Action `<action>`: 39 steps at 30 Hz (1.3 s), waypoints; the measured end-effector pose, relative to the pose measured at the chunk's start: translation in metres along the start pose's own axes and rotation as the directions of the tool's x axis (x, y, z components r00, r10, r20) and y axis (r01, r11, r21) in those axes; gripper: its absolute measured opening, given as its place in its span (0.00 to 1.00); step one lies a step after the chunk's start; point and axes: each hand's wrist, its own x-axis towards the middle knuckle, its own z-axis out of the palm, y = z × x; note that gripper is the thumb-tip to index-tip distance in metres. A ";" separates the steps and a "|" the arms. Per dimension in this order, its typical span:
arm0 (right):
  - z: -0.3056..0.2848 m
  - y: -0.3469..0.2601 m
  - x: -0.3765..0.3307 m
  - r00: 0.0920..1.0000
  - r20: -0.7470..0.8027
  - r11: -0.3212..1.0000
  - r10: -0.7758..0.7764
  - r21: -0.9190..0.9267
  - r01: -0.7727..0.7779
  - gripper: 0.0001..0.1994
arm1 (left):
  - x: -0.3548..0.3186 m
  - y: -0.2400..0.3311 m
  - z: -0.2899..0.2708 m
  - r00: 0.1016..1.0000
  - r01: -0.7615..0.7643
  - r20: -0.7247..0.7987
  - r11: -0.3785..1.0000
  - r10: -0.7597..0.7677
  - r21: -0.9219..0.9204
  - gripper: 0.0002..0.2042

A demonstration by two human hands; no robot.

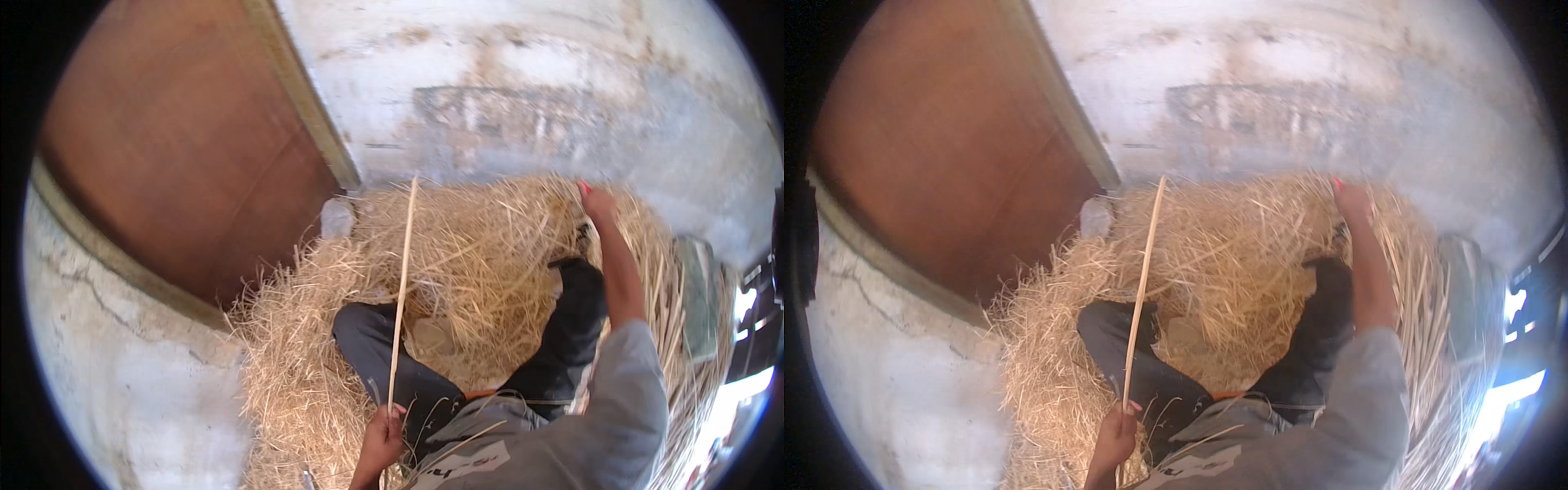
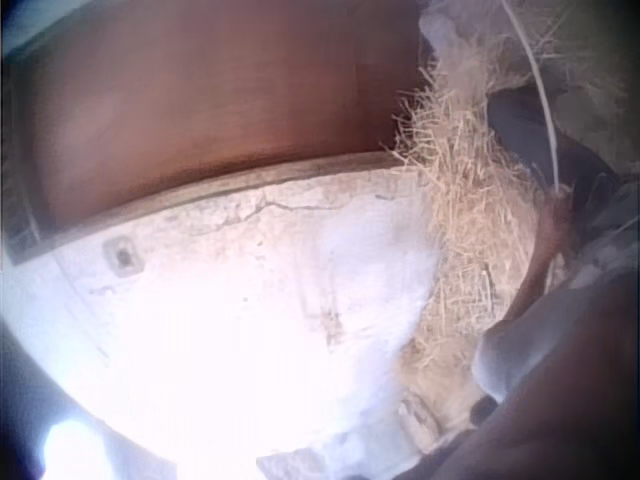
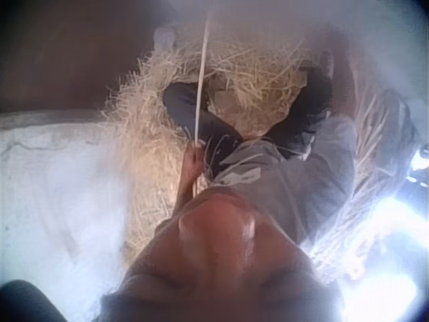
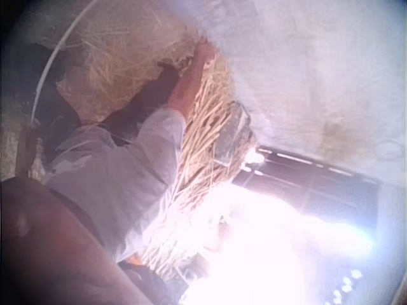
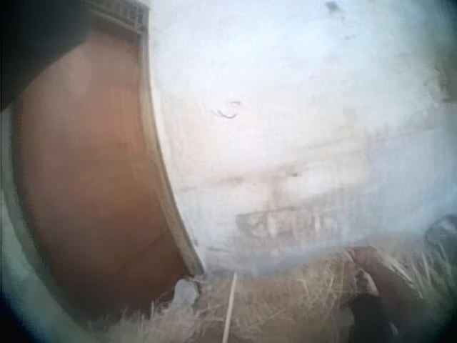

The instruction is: The person sits on a bed of straw and uses a red utility knife to peel the outer layer off a long, thin bamboo stick. They hold the stick with their left hand and scrape downwards with the knife in their right hand, repeating this action along the length of the stick.

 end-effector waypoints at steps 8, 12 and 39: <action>0.017 -0.105 -0.248 0.749 -0.046 0.682 -0.661 0.380 0.625 0.24 | 0.058 0.016 0.060 0.986 -0.033 0.145 0.952 0.081 -0.306 0.14; 0.019 -0.106 -0.304 0.524 -0.262 0.435 -0.811 0.329 0.838 0.17 | 0.054 0.024 0.068 0.987 -0.113 0.086 0.971 0.134 -0.212 0.15; 0.043 -0.091 -0.159 0.779 0.097 0.655 -0.620 0.611 0.445 0.34 | 0.020 0.029 0.078 0.959 -0.250 0.205 0.924 0.196 0.289 0.10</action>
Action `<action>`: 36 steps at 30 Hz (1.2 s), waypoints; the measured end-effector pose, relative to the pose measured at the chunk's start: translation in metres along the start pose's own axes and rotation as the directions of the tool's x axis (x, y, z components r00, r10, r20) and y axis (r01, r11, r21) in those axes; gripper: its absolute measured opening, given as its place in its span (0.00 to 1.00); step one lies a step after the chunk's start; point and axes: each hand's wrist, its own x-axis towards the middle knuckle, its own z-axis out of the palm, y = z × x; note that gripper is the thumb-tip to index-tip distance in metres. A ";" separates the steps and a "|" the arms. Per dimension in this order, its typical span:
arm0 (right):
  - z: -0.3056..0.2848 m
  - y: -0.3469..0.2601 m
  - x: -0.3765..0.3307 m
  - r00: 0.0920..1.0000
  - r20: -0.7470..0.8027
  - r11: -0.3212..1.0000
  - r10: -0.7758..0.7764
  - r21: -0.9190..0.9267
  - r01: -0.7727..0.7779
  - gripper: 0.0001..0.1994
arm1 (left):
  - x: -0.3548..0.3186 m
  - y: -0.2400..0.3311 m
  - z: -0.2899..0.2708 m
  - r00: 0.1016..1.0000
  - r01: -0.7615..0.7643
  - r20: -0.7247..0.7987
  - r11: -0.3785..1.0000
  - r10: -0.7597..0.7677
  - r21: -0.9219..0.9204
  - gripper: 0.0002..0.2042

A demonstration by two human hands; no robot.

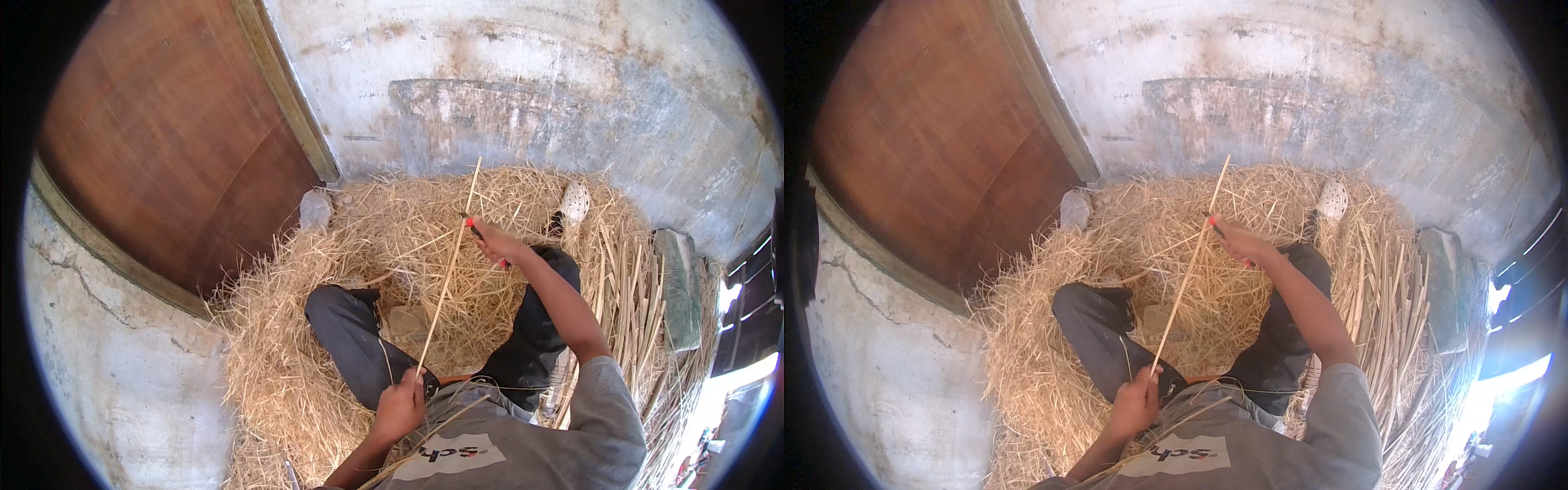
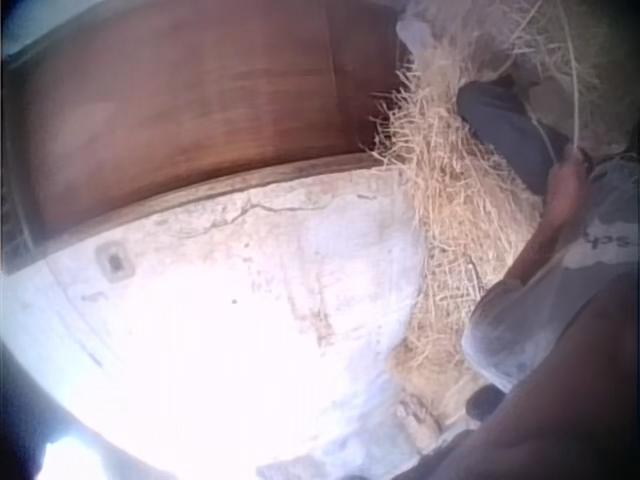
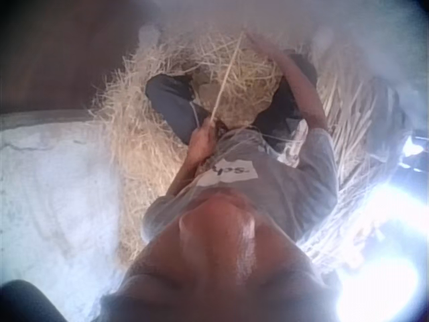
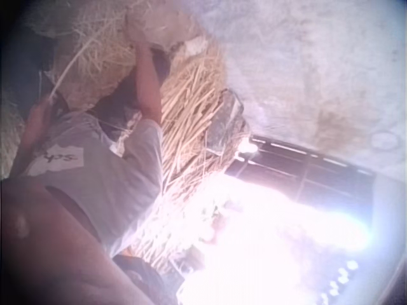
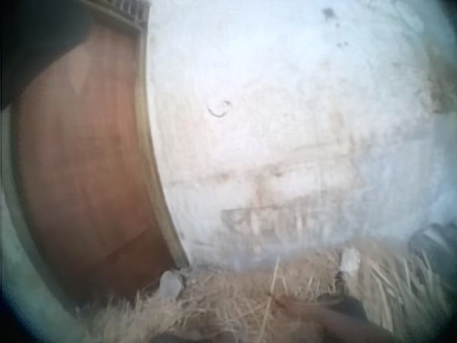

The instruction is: The person sits on a bed of straw and uses a red utility knife to peel the outer layer off a long, thin bamboo stick. They hold the stick with their left hand and scrape downwards with the knife in their right hand, repeating this action along the length of the stick.

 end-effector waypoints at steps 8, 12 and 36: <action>-0.031 0.036 0.003 0.968 -0.094 0.673 -0.231 -0.734 0.089 0.30 | -0.002 0.000 0.008 0.998 -0.049 0.050 0.997 0.046 0.053 0.10; -0.077 0.072 0.018 0.972 -0.234 0.766 0.007 -0.624 -0.156 0.31 | -0.019 0.007 0.002 0.990 0.014 0.143 1.000 -0.013 -0.007 0.10; -0.150 0.094 0.073 0.986 -0.154 0.599 -0.059 -0.796 -0.088 0.27 | -0.022 0.018 -0.052 0.972 0.120 0.218 0.982 -0.087 -0.144 0.11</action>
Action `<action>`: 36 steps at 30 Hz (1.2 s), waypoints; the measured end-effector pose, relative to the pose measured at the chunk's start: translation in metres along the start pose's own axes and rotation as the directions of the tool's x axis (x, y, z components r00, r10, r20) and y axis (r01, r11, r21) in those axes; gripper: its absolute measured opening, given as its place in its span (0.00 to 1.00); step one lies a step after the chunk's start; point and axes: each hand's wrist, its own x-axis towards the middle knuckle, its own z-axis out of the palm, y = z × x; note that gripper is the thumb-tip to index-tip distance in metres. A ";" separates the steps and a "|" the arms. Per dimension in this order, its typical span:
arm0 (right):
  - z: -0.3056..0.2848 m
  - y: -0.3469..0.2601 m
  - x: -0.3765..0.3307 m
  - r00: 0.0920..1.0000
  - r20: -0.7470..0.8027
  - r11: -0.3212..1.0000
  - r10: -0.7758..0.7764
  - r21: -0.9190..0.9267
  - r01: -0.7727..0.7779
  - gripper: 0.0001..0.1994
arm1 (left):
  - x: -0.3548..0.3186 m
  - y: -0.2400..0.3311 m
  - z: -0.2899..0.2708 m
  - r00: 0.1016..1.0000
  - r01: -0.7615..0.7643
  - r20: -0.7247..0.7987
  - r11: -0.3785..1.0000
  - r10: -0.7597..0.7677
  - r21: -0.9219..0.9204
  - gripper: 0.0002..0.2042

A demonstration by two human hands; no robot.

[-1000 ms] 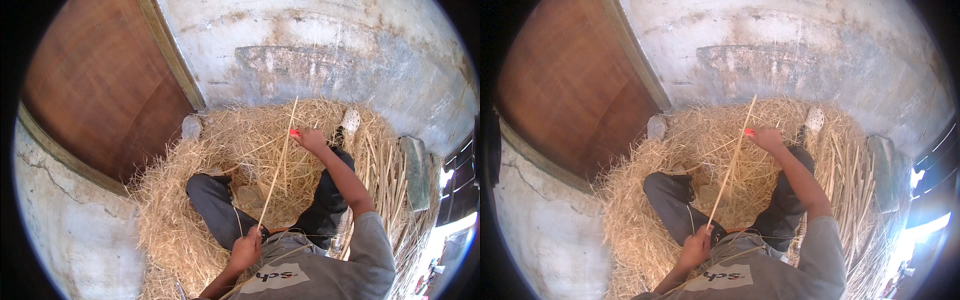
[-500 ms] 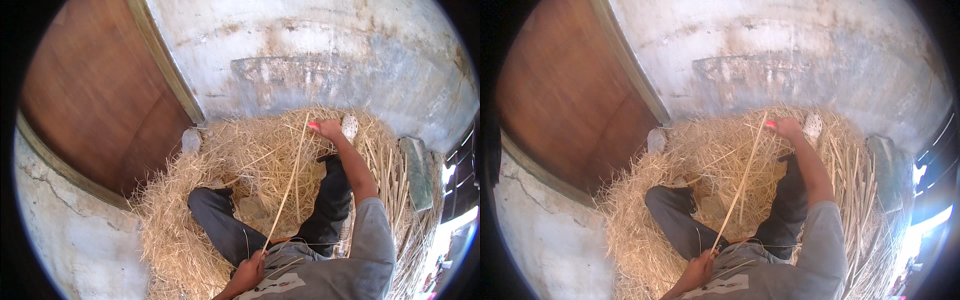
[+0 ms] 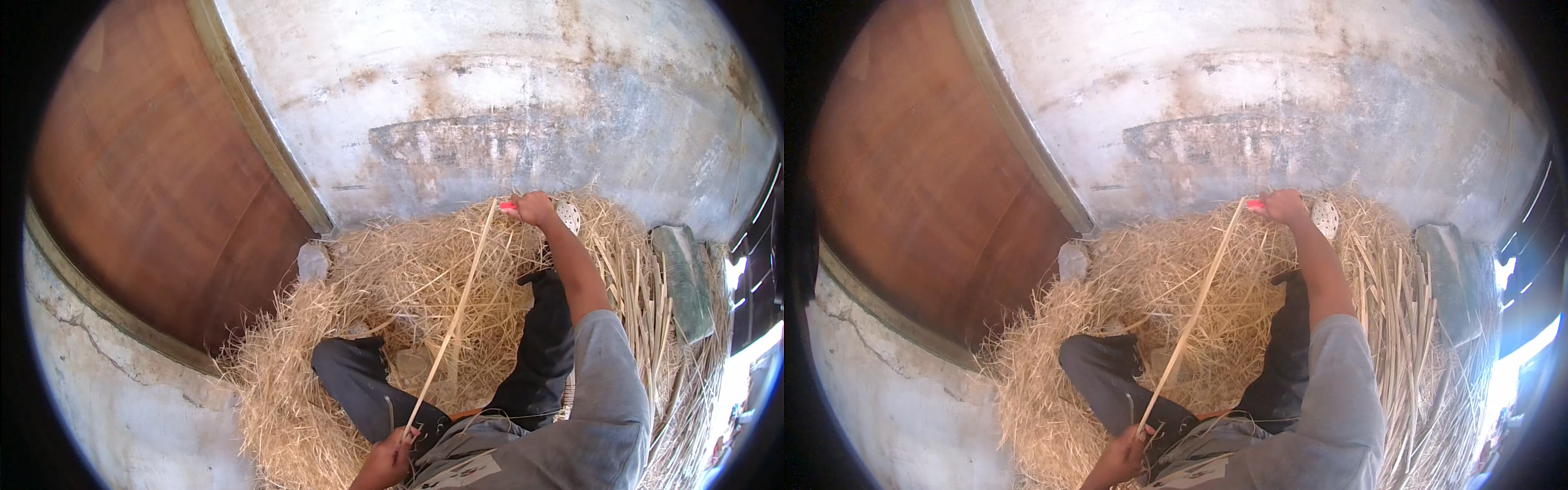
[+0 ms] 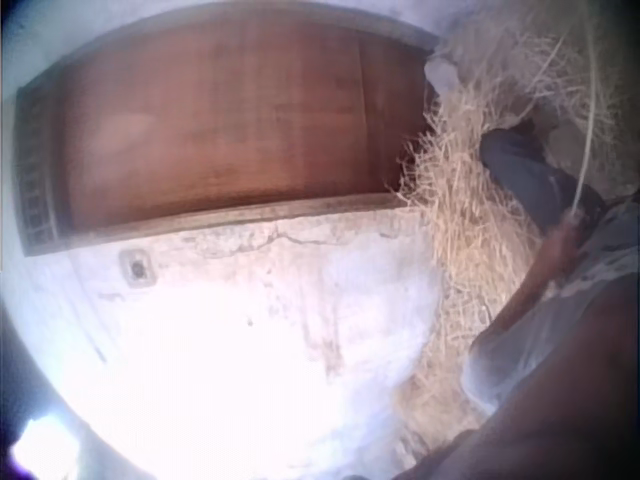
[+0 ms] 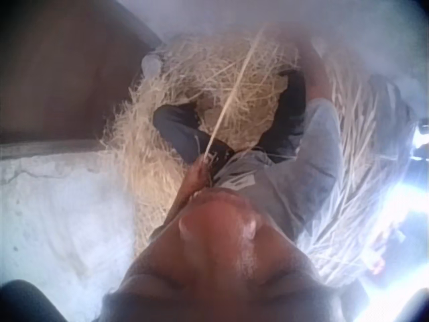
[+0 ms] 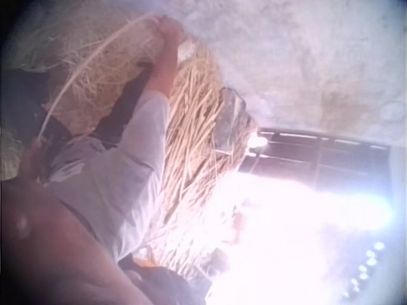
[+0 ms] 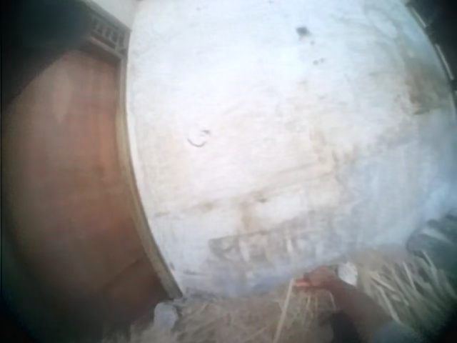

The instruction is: The person sits on a bed of straw and uses a red utility knife to peel the outer layer off a long, thin bamboo stick. They hold the stick with their left hand and scrape downwards with the knife in their right hand, repeating this action along the length of the stick.

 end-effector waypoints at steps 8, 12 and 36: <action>0.020 -0.037 0.004 0.975 0.066 0.950 0.214 0.216 -0.224 0.33 | 0.015 -0.030 0.002 0.999 -0.004 -0.035 1.000 0.005 0.014 0.10; 0.055 -0.063 -0.011 0.851 0.417 0.393 0.318 0.759 -0.519 0.35 | 0.030 -0.032 0.003 0.997 -0.074 -0.032 0.997 0.075 0.030 0.08; 0.019 -0.025 -0.040 0.995 0.004 0.992 0.100 0.079 -0.100 0.29 | 0.006 -0.058 0.038 0.995 -0.081 -0.043 0.989 0.087 0.122 0.10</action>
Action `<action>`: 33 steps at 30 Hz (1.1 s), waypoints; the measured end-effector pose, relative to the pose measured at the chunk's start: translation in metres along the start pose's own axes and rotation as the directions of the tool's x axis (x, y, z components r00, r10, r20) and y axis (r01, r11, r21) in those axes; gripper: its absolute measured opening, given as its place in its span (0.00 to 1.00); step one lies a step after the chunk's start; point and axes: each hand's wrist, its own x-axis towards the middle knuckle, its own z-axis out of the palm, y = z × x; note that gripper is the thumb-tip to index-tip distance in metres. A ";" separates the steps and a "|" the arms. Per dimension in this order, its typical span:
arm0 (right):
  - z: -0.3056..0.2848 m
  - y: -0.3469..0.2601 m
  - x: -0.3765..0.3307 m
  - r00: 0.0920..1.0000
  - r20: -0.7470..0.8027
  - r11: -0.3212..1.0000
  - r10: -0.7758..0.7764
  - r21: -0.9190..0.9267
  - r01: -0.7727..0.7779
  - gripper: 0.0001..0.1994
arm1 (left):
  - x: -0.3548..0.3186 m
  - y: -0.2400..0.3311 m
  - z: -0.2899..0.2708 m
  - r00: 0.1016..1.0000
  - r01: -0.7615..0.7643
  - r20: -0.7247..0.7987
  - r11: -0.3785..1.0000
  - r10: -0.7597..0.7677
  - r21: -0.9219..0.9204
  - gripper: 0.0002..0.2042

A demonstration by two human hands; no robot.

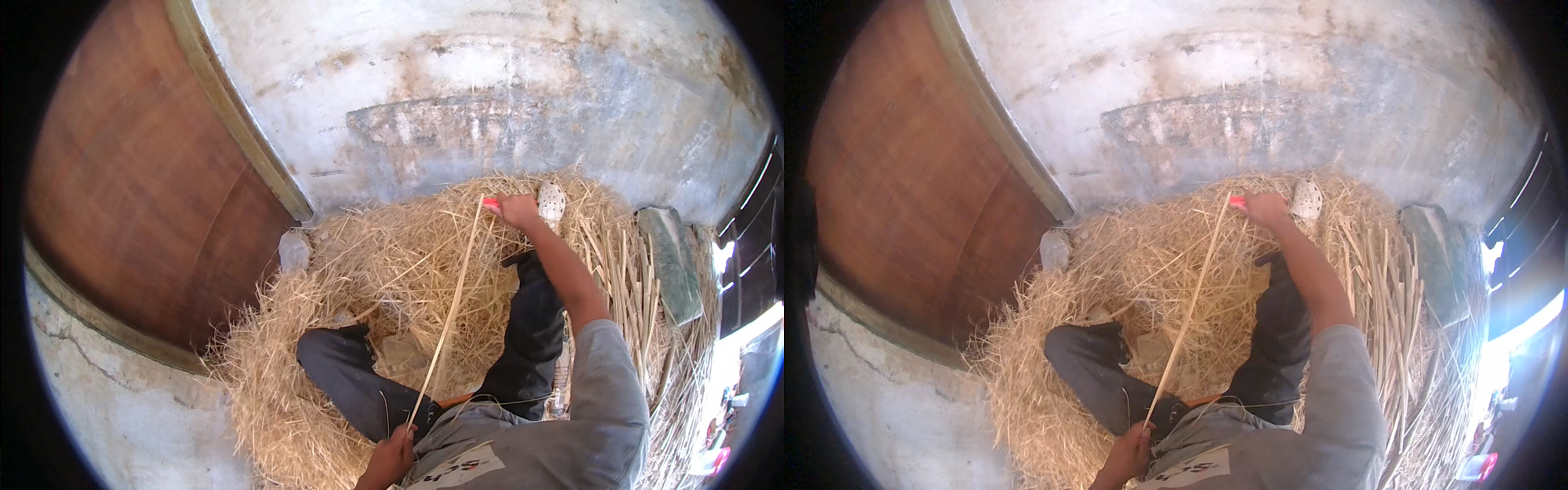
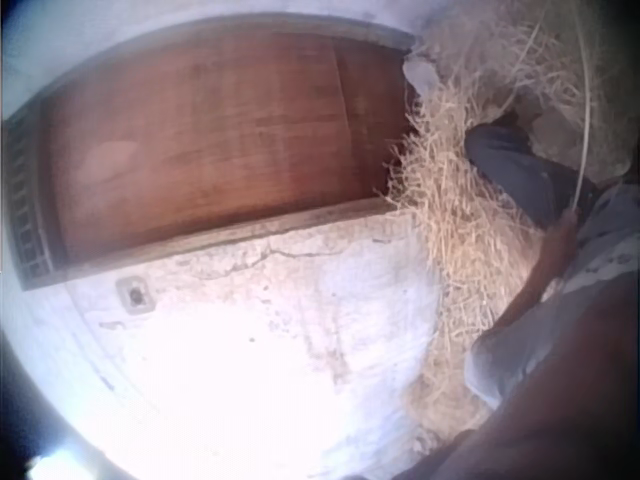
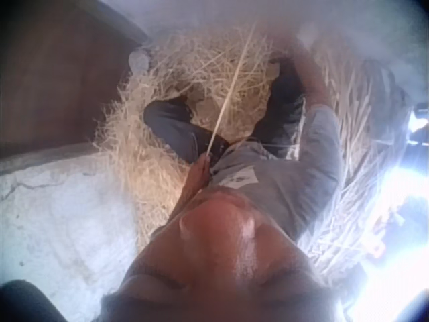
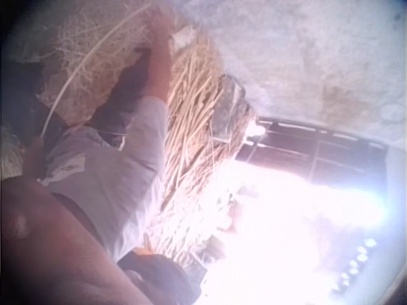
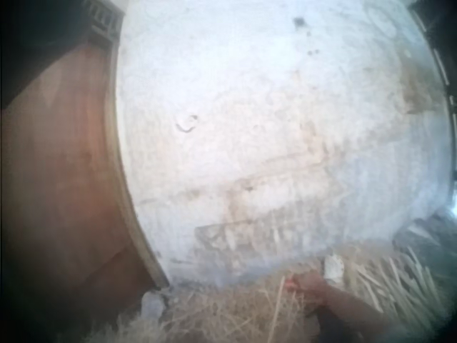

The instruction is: The person sits on a bed of straw and uses a red utility knife to peel the outer layer off a long, thin bamboo stick. They hold the stick with their left hand and scrape downwards with the knife in their right hand, repeating this action along the length of the stick.

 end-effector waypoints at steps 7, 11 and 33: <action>0.000 0.023 0.019 0.914 0.231 0.942 0.334 -0.104 -0.318 0.27 | -0.016 0.021 -0.025 0.996 0.062 -0.063 0.998 -0.061 0.011 0.11; -0.017 0.029 0.073 0.830 0.150 0.815 0.537 0.162 -0.556 0.28 | -0.033 0.001 -0.025 0.973 0.082 -0.215 0.997 -0.080 0.003 0.12; -0.103 -0.216 -0.187 0.918 -0.256 0.638 -0.302 0.662 0.394 0.19 | 0.084 0.037 -0.041 0.998 0.057 0.047 0.459 -0.032 -0.887 0.18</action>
